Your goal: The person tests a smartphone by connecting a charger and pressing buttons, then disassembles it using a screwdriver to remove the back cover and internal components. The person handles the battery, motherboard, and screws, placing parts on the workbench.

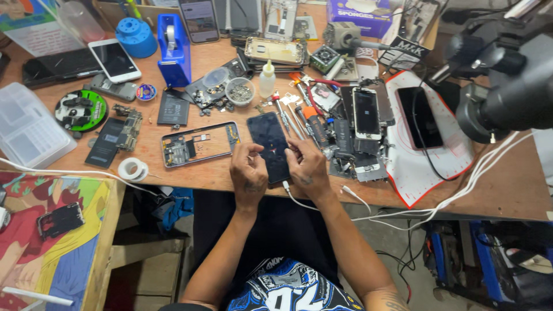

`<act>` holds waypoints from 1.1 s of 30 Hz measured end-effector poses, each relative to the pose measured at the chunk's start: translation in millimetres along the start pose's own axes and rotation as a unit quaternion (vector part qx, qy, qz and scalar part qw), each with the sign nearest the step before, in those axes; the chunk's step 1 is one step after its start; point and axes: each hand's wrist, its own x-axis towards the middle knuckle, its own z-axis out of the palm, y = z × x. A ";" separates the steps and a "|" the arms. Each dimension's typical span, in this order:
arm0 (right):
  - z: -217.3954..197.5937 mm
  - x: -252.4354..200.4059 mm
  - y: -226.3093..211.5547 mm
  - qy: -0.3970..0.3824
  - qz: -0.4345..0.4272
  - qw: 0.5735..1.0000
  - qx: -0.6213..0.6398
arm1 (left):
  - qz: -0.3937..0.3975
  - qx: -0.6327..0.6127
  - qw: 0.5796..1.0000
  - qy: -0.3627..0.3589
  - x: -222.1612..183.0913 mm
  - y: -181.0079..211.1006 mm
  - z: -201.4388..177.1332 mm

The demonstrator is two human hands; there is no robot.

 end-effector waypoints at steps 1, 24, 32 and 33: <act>-1.1 2.2 -1.4 -0.013 0.017 1.000 -0.009 | -0.008 -0.010 1.000 -0.004 0.0 0.0 -1.2; -14.6 59.4 29.1 -0.107 -0.040 0.961 -0.253 | -0.046 -0.078 0.996 -0.004 2.8 -11.1 -4.7; -7.2 88.3 34.2 -0.101 -0.037 0.953 -0.285 | -0.029 -0.051 0.998 0.000 2.6 -11.9 -6.4; -5.3 90.7 31.1 -0.102 -0.033 0.951 -0.292 | -0.027 -0.050 0.998 0.002 2.8 -12.8 -6.9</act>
